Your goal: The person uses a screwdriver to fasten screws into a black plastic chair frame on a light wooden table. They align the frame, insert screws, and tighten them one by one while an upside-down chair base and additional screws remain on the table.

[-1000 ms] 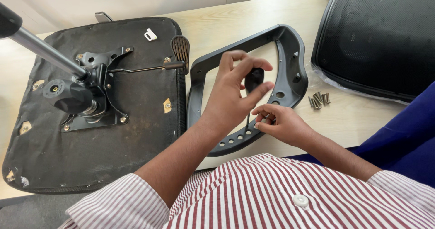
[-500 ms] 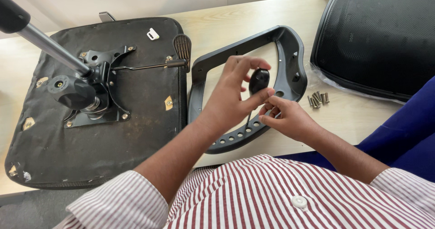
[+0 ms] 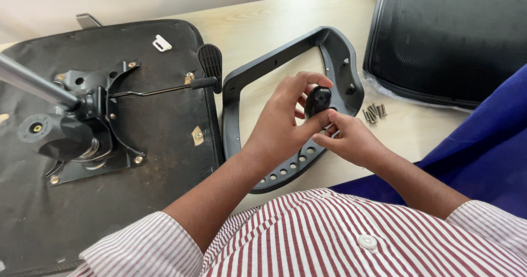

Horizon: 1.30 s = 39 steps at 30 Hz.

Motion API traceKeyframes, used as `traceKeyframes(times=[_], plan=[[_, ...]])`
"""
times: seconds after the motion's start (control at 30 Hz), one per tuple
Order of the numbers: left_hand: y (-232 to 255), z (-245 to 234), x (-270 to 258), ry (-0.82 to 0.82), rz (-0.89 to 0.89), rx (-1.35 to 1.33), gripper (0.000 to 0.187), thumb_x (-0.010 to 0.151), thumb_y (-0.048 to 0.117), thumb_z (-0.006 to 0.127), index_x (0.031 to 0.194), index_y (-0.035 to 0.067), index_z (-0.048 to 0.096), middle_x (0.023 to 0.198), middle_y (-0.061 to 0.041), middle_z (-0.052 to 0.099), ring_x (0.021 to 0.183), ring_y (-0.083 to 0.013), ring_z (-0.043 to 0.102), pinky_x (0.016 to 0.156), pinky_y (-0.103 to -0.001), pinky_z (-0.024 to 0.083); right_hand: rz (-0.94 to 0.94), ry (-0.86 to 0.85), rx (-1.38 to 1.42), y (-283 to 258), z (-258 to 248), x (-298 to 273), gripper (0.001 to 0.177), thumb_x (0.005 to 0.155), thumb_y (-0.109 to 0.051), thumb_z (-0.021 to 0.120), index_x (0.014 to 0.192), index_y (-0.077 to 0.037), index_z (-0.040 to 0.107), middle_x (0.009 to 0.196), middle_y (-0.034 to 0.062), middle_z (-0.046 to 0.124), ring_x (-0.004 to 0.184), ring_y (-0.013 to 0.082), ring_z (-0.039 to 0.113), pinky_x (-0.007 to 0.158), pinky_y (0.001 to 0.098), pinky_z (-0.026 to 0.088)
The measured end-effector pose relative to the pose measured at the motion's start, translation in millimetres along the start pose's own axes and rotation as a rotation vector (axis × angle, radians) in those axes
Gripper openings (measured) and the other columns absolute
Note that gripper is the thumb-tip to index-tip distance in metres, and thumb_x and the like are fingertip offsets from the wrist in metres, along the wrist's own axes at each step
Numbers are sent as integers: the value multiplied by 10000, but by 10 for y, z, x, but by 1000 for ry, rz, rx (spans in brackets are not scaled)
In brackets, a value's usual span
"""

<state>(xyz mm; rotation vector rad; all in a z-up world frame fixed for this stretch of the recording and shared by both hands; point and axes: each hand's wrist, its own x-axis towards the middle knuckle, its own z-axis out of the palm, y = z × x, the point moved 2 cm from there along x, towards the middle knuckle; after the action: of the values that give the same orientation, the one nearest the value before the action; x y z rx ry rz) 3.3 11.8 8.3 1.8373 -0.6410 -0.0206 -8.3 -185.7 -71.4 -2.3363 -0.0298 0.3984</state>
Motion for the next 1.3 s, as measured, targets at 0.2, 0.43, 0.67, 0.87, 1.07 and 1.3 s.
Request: traceKeyframes(times=[0.2, 0.43, 0.67, 0.87, 1.07, 1.3], plan=[[-125, -77, -9, 3, 51, -53, 419, 946, 239, 777, 1292, 200, 544, 1192, -46, 578, 1013, -147, 673, 825, -322, 624, 98, 18, 3, -69, 85, -137, 269, 876, -252, 742, 1043, -44, 703, 865, 83, 733, 777, 159, 680, 722, 328, 565], [-147, -114, -45, -5, 72, -56, 408, 954, 264, 785, 1285, 197, 557, 1171, -39, 591, 1009, -138, 662, 830, -319, 610, 96, 54, 11, -157, 97, -268, 256, 887, -228, 723, 1055, -37, 692, 940, 62, 742, 845, 148, 694, 767, 325, 576], [-111, -137, -31, -35, 61, -62, 396, 933, 220, 768, 1268, 194, 558, 1167, -37, 589, 989, -146, 663, 812, -323, 607, 81, 88, -5, -255, 3, -290, 527, 879, -232, 715, 1358, -81, 553, 976, 57, 736, 847, 159, 691, 758, 326, 578], [-66, -138, -30, -22, 39, -63, 398, 924, 254, 776, 1256, 181, 569, 1139, -49, 599, 984, -158, 671, 813, -330, 599, 119, 92, 7, -264, -128, -174, 400, 888, -265, 734, 1245, -102, 657, 861, 86, 728, 765, 145, 674, 717, 329, 567], [-49, -119, -21, -3, 36, -51, 419, 917, 276, 774, 1266, 170, 569, 1149, -62, 603, 1002, -174, 670, 814, -342, 600, 3, 72, -8, -242, -225, 65, 310, 879, -222, 737, 1136, -59, 674, 837, 60, 725, 720, 131, 659, 672, 326, 554], [-69, -79, 4, -11, -28, -4, 440, 919, 292, 769, 1287, 184, 552, 1185, -70, 609, 1053, -178, 682, 856, -343, 617, -31, 20, 47, -303, -242, 169, 331, 883, -185, 721, 1185, -68, 653, 879, 66, 725, 755, 133, 686, 691, 321, 578]])
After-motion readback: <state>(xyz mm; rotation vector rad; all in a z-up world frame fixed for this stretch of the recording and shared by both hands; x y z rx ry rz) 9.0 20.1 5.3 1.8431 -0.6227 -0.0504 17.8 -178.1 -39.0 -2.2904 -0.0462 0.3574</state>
